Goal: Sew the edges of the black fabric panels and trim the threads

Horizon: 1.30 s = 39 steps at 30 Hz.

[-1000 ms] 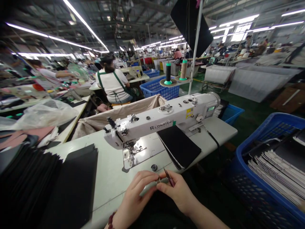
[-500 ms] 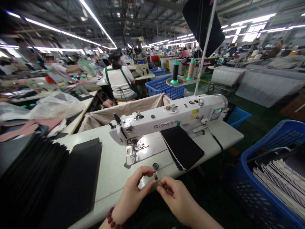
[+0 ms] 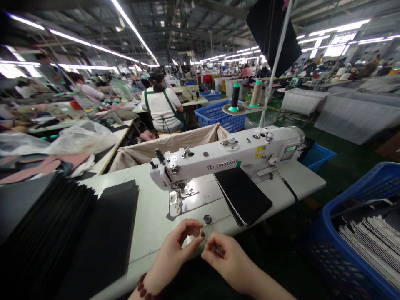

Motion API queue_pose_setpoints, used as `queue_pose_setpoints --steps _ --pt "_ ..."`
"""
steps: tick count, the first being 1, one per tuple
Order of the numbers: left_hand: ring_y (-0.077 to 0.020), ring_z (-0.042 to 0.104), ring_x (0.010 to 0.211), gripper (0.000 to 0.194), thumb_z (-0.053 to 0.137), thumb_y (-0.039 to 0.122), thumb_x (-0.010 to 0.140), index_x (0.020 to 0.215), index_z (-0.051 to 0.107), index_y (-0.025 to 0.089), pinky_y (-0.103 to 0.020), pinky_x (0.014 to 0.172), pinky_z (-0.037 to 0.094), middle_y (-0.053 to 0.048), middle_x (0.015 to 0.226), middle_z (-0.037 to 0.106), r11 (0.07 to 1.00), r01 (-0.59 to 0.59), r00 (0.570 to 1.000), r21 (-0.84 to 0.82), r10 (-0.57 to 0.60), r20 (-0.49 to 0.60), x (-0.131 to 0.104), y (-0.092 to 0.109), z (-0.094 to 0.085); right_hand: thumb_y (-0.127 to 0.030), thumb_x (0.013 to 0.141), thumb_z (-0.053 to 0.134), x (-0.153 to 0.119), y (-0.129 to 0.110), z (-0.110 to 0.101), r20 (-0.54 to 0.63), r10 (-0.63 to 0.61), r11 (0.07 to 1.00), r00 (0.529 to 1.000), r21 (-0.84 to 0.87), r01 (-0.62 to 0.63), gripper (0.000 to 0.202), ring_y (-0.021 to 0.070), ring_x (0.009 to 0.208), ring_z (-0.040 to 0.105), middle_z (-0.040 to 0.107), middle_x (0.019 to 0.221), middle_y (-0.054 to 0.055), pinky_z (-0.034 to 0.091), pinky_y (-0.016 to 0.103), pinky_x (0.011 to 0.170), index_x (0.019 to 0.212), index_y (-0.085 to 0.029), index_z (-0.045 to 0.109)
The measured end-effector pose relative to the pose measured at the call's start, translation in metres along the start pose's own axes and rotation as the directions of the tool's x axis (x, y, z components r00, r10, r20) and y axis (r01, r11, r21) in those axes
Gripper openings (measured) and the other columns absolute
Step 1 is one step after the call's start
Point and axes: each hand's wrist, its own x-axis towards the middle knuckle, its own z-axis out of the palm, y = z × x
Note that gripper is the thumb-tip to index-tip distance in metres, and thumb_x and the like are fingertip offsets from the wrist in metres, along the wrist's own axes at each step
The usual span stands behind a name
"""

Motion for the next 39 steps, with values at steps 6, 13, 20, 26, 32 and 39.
queue_pose_setpoints --steps 6,13,20,26,32,39 --pt "-0.0172 0.062 0.090 0.022 0.067 0.019 0.084 0.105 0.061 0.017 -0.031 0.083 0.050 -0.005 0.097 0.065 0.985 0.088 0.978 -0.147 -0.057 0.202 -0.003 0.000 0.008 -0.036 0.088 0.059 0.011 0.003 -0.014 -0.156 -0.062 0.998 0.986 -0.044 0.056 0.020 0.0138 0.070 0.045 0.047 0.072 -0.003 0.037 0.026 0.065 0.079 -0.020 0.054" --pt "-0.0181 0.061 0.092 0.021 0.068 0.019 0.083 0.103 0.061 0.017 -0.033 0.087 0.049 -0.006 0.098 0.065 0.998 0.022 0.997 -0.067 -0.016 0.077 0.001 -0.006 0.009 -0.037 0.089 0.059 -0.004 0.007 -0.003 -0.071 0.004 1.000 0.997 -0.025 -0.006 0.020 0.0125 0.066 0.044 0.047 0.070 -0.004 0.036 0.025 0.062 0.080 -0.020 0.054" --pt "-0.0144 0.062 0.085 0.025 0.070 0.025 0.083 0.104 0.058 0.016 -0.027 0.079 0.049 -0.004 0.092 0.064 0.921 0.139 0.984 -0.364 -0.086 0.158 0.002 -0.006 0.017 -0.041 0.089 0.057 -0.002 0.009 -0.015 -0.186 -0.013 0.998 0.982 -0.056 0.002 0.025 0.0131 0.065 0.042 0.044 0.069 -0.004 0.035 0.026 0.061 0.077 -0.020 0.052" --pt "-0.0170 0.060 0.089 0.020 0.065 0.019 0.084 0.103 0.058 0.018 -0.032 0.084 0.050 -0.004 0.096 0.063 0.996 0.021 0.999 -0.090 -0.018 0.036 0.003 -0.005 0.017 -0.041 0.092 0.052 -0.014 -0.001 -0.002 -0.125 -0.031 0.992 0.992 -0.126 0.015 0.024 0.0124 0.063 0.041 0.044 0.068 -0.004 0.034 0.025 0.058 0.079 -0.020 0.051" --pt "-0.0176 0.057 0.095 0.024 0.060 0.011 0.084 0.104 0.057 0.022 -0.030 0.085 0.047 -0.003 0.100 0.059 0.950 -0.179 0.984 0.254 0.168 0.062 0.000 -0.001 0.017 -0.038 0.091 0.053 -0.009 -0.011 -0.015 -0.106 -0.042 0.962 0.993 -0.273 0.012 0.024 0.0128 0.063 0.042 0.046 0.067 -0.003 0.033 0.026 0.056 0.075 -0.020 0.051" --pt "-0.0189 0.054 0.099 0.031 0.057 0.003 0.077 0.102 0.053 0.021 -0.032 0.088 0.047 -0.004 0.102 0.055 0.907 -0.248 0.969 0.340 0.226 0.103 -0.003 0.000 0.015 -0.044 0.088 0.059 -0.007 -0.014 -0.024 -0.076 0.007 0.993 0.997 -0.117 -0.016 0.027 0.0117 0.062 0.041 0.044 0.067 -0.003 0.033 0.025 0.056 0.076 -0.020 0.055"
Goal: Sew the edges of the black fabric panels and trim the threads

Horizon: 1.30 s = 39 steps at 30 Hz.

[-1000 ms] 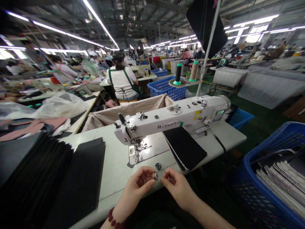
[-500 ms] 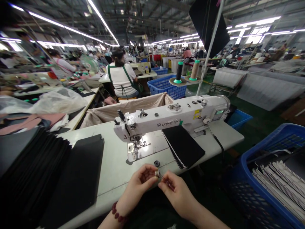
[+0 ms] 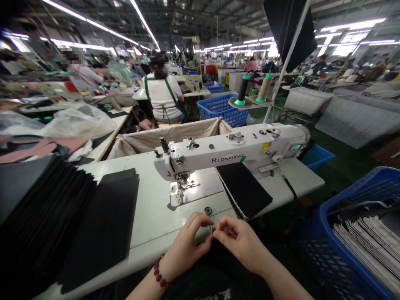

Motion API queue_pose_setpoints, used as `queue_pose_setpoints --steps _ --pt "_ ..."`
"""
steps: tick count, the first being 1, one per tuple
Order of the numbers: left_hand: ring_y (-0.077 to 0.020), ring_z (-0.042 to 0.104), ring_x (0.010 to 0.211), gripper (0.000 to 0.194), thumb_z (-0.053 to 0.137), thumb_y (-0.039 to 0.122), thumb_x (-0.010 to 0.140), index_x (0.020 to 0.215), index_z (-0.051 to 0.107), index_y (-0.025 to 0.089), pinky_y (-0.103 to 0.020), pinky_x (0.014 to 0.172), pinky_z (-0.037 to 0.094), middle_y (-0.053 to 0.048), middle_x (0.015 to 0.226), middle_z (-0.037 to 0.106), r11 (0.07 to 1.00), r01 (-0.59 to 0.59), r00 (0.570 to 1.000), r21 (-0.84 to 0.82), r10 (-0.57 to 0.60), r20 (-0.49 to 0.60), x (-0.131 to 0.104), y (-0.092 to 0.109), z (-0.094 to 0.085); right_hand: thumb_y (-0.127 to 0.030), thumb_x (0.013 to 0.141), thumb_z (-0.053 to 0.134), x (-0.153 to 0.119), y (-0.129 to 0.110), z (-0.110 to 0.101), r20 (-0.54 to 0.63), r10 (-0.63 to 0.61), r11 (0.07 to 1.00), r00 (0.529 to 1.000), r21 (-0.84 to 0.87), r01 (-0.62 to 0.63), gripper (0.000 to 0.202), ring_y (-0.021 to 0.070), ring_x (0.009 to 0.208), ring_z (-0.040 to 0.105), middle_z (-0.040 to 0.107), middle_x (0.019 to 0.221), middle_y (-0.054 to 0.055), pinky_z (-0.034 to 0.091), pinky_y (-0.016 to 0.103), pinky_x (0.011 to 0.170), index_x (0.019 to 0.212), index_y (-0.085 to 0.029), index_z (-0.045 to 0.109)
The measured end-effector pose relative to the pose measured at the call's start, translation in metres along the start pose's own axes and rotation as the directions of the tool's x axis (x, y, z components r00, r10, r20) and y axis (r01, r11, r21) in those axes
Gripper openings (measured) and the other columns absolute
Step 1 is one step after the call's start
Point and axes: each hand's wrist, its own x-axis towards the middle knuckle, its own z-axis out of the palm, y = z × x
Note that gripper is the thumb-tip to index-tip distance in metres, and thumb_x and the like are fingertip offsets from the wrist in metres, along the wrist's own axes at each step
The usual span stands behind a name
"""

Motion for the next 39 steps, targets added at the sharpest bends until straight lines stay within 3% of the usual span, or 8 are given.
queue_pose_setpoints --steps 5,9,12,17,20,23,31,39 --pt "-0.0196 0.054 0.102 0.035 0.055 0.003 0.077 0.106 0.051 0.022 -0.034 0.090 0.047 -0.006 0.106 0.055 0.999 -0.039 0.999 -0.019 0.039 0.010 -0.007 -0.004 -0.006 -0.056 0.088 0.056 0.009 0.008 -0.003 -0.111 0.150 0.961 0.982 0.248 -0.119 0.038 0.0066 0.047 0.025 0.042 0.064 -0.005 0.015 0.024 0.043 0.090 -0.018 0.059" --pt "-0.0194 0.053 0.104 0.036 0.055 0.003 0.079 0.110 0.051 0.022 -0.033 0.091 0.048 -0.007 0.109 0.054 0.994 -0.105 0.994 0.006 0.105 -0.021 -0.015 -0.015 -0.004 -0.057 0.084 0.061 0.012 0.022 0.023 0.142 0.229 0.900 0.963 0.347 -0.266 0.041 0.0055 0.045 0.018 0.029 0.056 -0.010 0.011 0.023 0.042 0.094 -0.016 0.059" --pt "-0.0190 0.053 0.103 0.034 0.054 0.004 0.083 0.112 0.052 0.022 -0.033 0.091 0.049 -0.007 0.109 0.054 0.995 -0.100 0.995 0.014 0.100 -0.029 -0.022 -0.022 -0.002 -0.054 0.083 0.063 0.016 0.030 0.040 0.196 0.266 0.860 0.944 0.394 -0.324 0.040 0.0059 0.044 0.016 0.023 0.053 -0.011 0.012 0.022 0.042 0.092 -0.016 0.058" --pt "-0.0207 0.051 0.114 0.047 0.057 0.008 0.085 0.126 0.045 0.026 -0.039 0.101 0.043 -0.007 0.122 0.053 1.000 0.017 0.998 -0.017 -0.018 -0.066 -0.038 -0.030 -0.007 -0.044 0.084 0.063 0.043 0.026 0.031 0.028 0.035 0.996 0.999 -0.088 -0.033 0.028 0.0153 0.075 0.054 0.060 0.082 0.001 0.042 0.027 0.068 0.094 -0.018 0.064" --pt "-0.0201 0.051 0.113 0.043 0.054 0.010 0.088 0.127 0.044 0.027 -0.039 0.100 0.043 -0.006 0.120 0.053 0.997 0.080 0.992 -0.024 -0.081 -0.093 -0.049 -0.037 -0.011 -0.036 0.088 0.058 0.066 0.022 0.022 -0.010 -0.107 0.826 0.994 -0.557 0.083 0.022 0.0210 0.094 0.059 0.064 0.104 0.004 0.042 0.031 0.081 0.102 -0.021 0.065" --pt "-0.0188 0.054 0.108 0.040 0.050 0.011 0.091 0.127 0.044 0.027 -0.038 0.097 0.044 -0.005 0.114 0.055 0.991 0.121 0.984 -0.056 -0.127 -0.122 -0.060 -0.043 -0.014 -0.030 0.091 0.053 0.082 0.023 0.021 0.072 -0.085 0.604 0.994 -0.789 0.109 0.025 0.0205 0.095 0.061 0.064 0.111 0.005 0.042 0.029 0.077 0.112 -0.023 0.062" --pt "-0.0182 0.057 0.099 0.031 0.050 0.015 0.092 0.121 0.048 0.026 -0.036 0.093 0.044 -0.003 0.104 0.057 0.957 0.239 0.952 -0.166 -0.264 -0.156 -0.075 -0.051 -0.017 -0.027 0.087 0.057 0.095 0.030 0.029 0.138 -0.032 0.514 0.990 -0.847 0.135 0.019 0.0206 0.087 0.064 0.067 0.104 0.004 0.040 0.028 0.070 0.103 -0.024 0.066" --pt "-0.0188 0.060 0.091 0.021 0.053 0.024 0.092 0.112 0.056 0.022 -0.034 0.086 0.046 -0.004 0.099 0.062 0.914 0.324 0.907 -0.245 -0.374 -0.195 -0.062 -0.060 -0.017 -0.030 0.082 0.063 0.089 0.045 0.032 0.020 -0.108 0.684 0.994 -0.724 0.089 0.021 0.0176 0.086 0.061 0.060 0.109 0.001 0.043 0.027 0.073 0.102 -0.024 0.060"
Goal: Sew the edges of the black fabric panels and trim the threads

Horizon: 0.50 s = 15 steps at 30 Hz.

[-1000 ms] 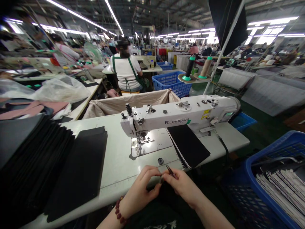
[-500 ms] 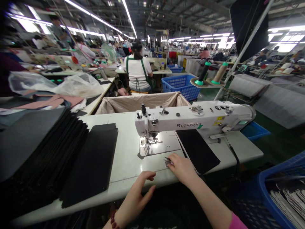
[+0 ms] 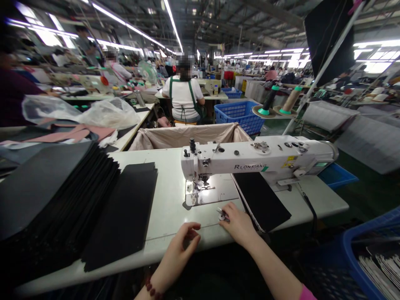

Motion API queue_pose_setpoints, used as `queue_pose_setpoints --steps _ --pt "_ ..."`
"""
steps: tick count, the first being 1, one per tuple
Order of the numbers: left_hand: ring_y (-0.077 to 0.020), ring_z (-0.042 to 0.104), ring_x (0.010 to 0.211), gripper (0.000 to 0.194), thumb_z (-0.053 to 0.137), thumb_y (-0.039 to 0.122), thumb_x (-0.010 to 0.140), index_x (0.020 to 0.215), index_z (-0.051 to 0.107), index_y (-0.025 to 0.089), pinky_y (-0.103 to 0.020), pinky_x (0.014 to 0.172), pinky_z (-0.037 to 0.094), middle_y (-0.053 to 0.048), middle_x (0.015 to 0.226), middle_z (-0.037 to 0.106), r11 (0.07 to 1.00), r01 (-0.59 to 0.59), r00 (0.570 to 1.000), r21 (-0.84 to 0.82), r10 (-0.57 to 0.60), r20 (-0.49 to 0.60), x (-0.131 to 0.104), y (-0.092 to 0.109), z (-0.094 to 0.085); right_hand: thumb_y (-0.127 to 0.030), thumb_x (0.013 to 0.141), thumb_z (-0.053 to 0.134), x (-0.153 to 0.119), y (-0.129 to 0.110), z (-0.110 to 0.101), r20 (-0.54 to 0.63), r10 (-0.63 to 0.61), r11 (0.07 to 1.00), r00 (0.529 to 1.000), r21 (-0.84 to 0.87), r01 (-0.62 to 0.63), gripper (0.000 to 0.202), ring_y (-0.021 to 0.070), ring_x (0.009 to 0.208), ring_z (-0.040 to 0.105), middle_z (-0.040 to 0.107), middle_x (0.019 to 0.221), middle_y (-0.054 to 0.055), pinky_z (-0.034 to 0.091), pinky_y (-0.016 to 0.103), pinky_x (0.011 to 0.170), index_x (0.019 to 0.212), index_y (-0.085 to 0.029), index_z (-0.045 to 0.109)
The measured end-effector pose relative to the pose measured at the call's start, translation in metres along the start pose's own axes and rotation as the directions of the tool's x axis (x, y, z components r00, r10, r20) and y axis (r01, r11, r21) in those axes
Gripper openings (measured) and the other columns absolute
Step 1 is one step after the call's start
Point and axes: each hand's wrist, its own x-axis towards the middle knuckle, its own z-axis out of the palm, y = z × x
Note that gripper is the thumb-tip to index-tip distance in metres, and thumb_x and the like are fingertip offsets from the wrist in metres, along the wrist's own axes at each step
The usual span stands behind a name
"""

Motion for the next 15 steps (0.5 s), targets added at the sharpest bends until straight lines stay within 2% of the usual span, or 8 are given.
queue_pose_setpoints --steps 3,5,7,9,11,15 --pt "-0.0203 0.062 0.091 0.020 0.057 0.030 0.090 0.106 0.061 0.019 -0.035 0.086 0.048 -0.006 0.101 0.065 0.994 0.070 0.997 -0.082 -0.072 -0.011 0.009 -0.001 0.009 -0.029 0.083 0.061 -0.006 -0.005 0.010 -0.051 0.037 0.997 0.998 0.064 -0.034 0.014 0.0176 0.083 0.060 0.059 0.101 0.002 0.044 0.028 0.073 0.094 -0.022 0.058" --pt "-0.0221 0.064 0.095 0.026 0.060 0.035 0.088 0.107 0.062 0.018 -0.035 0.086 0.050 -0.008 0.102 0.068 0.956 0.155 0.988 -0.247 -0.153 0.030 0.016 -0.001 0.016 -0.027 0.083 0.061 -0.013 -0.016 0.013 -0.085 0.024 0.987 0.996 0.159 -0.011 0.014 0.0176 0.085 0.059 0.058 0.099 0.002 0.044 0.028 0.076 0.095 -0.022 0.056" --pt "-0.0235 0.065 0.097 0.032 0.063 0.039 0.086 0.109 0.062 0.016 -0.036 0.086 0.052 -0.009 0.103 0.069 0.855 0.259 0.966 -0.448 -0.228 0.124 0.021 0.002 0.022 -0.025 0.084 0.060 -0.024 -0.030 0.013 -0.119 -0.007 0.959 0.993 0.281 0.040 0.015 0.0174 0.087 0.058 0.057 0.099 0.002 0.044 0.028 0.078 0.098 -0.022 0.055" --pt "-0.0235 0.066 0.095 0.035 0.067 0.039 0.083 0.106 0.063 0.014 -0.036 0.083 0.054 -0.010 0.102 0.070 0.752 0.331 0.944 -0.570 -0.258 0.208 0.024 0.008 0.024 -0.023 0.085 0.059 -0.034 -0.043 0.011 -0.140 -0.039 0.924 0.989 0.371 0.089 0.015 0.0173 0.088 0.057 0.057 0.100 0.002 0.045 0.029 0.080 0.100 -0.023 0.056" --pt "-0.0218 0.067 0.089 0.033 0.071 0.037 0.081 0.101 0.065 0.012 -0.033 0.081 0.055 -0.010 0.099 0.071 0.721 0.340 0.940 -0.604 -0.253 0.228 0.024 0.015 0.024 -0.022 0.085 0.058 -0.042 -0.052 0.006 -0.140 -0.037 0.885 0.989 0.456 0.097 0.017 0.0177 0.091 0.056 0.057 0.103 0.002 0.045 0.029 0.081 0.102 -0.024 0.056" --pt "-0.0189 0.068 0.081 0.033 0.073 0.034 0.080 0.101 0.067 0.010 -0.031 0.079 0.055 -0.010 0.094 0.073 0.741 0.310 0.951 -0.595 -0.251 0.182 0.020 0.030 0.019 -0.029 0.083 0.064 -0.046 -0.052 -0.003 -0.077 0.079 0.767 0.994 0.642 -0.011 0.018 0.0175 0.090 0.056 0.058 0.100 0.001 0.044 0.026 0.073 0.099 -0.022 0.059"
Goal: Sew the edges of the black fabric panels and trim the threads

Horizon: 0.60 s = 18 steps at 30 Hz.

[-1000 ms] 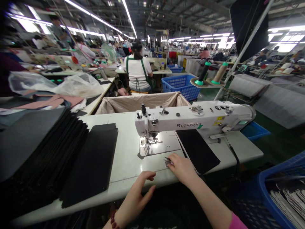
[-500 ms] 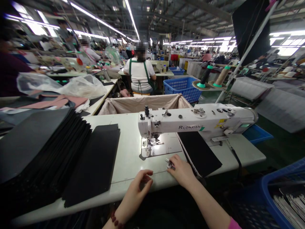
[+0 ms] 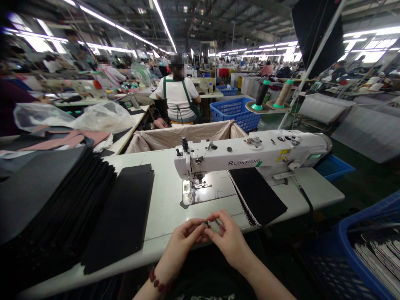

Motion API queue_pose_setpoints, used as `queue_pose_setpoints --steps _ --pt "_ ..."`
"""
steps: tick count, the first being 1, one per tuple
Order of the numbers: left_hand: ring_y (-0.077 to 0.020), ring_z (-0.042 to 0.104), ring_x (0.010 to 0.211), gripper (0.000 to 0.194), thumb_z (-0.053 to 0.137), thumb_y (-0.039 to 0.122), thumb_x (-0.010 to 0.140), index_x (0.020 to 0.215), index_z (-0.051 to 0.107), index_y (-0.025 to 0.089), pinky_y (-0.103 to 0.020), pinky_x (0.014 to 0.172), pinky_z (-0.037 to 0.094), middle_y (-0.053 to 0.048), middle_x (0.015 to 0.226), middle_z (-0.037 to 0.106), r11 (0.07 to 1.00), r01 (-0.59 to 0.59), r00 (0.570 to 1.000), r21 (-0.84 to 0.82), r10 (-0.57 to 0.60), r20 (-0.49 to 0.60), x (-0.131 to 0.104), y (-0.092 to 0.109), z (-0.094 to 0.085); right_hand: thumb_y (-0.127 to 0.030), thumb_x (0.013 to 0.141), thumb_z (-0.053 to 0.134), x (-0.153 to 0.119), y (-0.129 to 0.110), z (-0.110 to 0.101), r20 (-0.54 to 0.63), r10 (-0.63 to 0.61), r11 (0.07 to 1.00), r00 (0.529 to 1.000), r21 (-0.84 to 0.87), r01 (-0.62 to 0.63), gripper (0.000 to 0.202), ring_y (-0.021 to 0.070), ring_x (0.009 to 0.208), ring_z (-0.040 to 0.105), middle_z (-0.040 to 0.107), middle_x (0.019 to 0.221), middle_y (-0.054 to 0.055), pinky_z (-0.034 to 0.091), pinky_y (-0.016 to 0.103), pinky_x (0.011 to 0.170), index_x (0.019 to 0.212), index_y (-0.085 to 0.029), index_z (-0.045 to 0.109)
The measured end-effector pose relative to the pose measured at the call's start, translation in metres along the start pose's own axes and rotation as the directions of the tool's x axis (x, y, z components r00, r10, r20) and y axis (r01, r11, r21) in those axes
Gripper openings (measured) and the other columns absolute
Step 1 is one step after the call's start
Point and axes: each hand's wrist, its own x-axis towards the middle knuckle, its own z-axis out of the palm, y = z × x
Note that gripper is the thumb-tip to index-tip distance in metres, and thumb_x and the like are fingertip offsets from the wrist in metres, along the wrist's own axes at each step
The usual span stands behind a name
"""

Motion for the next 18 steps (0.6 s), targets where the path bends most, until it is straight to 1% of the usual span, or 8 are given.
queue_pose_setpoints --steps 2,5,10,13,15,16,18 --pt "-0.0188 0.068 0.080 0.035 0.073 0.034 0.080 0.104 0.067 0.011 -0.031 0.080 0.054 -0.010 0.095 0.073 1.000 0.001 1.000 0.024 0.000 -0.020 -0.004 0.004 0.001 -0.031 0.083 0.064 0.000 0.000 -0.004 0.009 0.041 0.998 0.999 0.054 -0.041 0.013 0.0154 0.079 0.054 0.057 0.089 -0.001 0.041 0.025 0.068 0.087 -0.020 0.060" --pt "-0.0186 0.068 0.081 0.035 0.073 0.034 0.080 0.107 0.068 0.012 -0.030 0.081 0.053 -0.010 0.097 0.073 0.999 0.003 0.999 0.036 -0.002 -0.038 -0.008 0.007 0.003 -0.032 0.085 0.064 -0.001 -0.003 -0.007 0.040 0.070 0.993 0.997 0.096 -0.073 0.016 0.0129 0.068 0.047 0.054 0.075 -0.003 0.038 0.025 0.063 0.078 -0.019 0.058" --pt "-0.0131 0.062 0.075 0.031 0.070 0.033 0.083 0.109 0.069 0.015 -0.025 0.075 0.049 -0.008 0.097 0.070 1.000 -0.029 0.999 0.004 0.029 -0.026 -0.014 0.007 0.003 -0.034 0.088 0.060 -0.006 -0.006 -0.009 0.139 0.085 0.971 0.987 0.212 -0.114 0.018 0.0118 0.065 0.043 0.050 0.072 -0.004 0.036 0.025 0.063 0.081 -0.018 0.055" --pt "-0.0104 0.055 0.072 0.028 0.066 0.034 0.086 0.108 0.070 0.016 -0.022 0.071 0.044 -0.005 0.088 0.067 0.998 -0.058 0.998 0.031 0.059 -0.009 -0.017 0.008 0.003 -0.036 0.090 0.058 -0.004 -0.006 -0.016 0.109 0.094 0.974 0.990 0.197 -0.114 0.018 0.0120 0.066 0.043 0.046 0.072 -0.004 0.035 0.025 0.063 0.084 -0.019 0.054" --pt "-0.0102 0.052 0.069 0.028 0.064 0.035 0.088 0.107 0.070 0.015 -0.021 0.070 0.042 -0.003 0.079 0.063 0.995 -0.063 0.998 0.083 0.060 0.035 -0.017 0.009 0.002 -0.034 0.091 0.056 -0.001 -0.011 -0.021 0.067 0.060 0.990 0.996 0.123 -0.068 0.017 0.0123 0.067 0.043 0.046 0.073 -0.004 0.036 0.026 0.063 0.083 -0.019 0.054" --pt "-0.0104 0.051 0.068 0.028 0.063 0.035 0.088 0.107 0.070 0.015 -0.022 0.069 0.042 -0.002 0.077 0.062 0.992 -0.061 0.996 0.107 0.054 0.067 -0.017 0.009 0.003 -0.032 0.091 0.056 0.000 -0.015 -0.024 0.060 0.018 0.997 0.998 0.071 -0.022 0.016 0.0125 0.068 0.044 0.047 0.074 -0.003 0.036 0.026 0.064 0.082 -0.019 0.054" --pt "-0.0105 0.050 0.066 0.027 0.062 0.035 0.089 0.104 0.071 0.014 -0.022 0.067 0.041 -0.002 0.076 0.061 0.989 -0.056 0.990 0.140 0.037 0.138 -0.018 0.010 0.003 -0.028 0.091 0.055 0.004 -0.025 -0.026 0.097 -0.094 0.994 0.991 -0.039 0.098 0.014 0.0129 0.070 0.046 0.049 0.077 -0.003 0.036 0.026 0.064 0.080 -0.020 0.054"
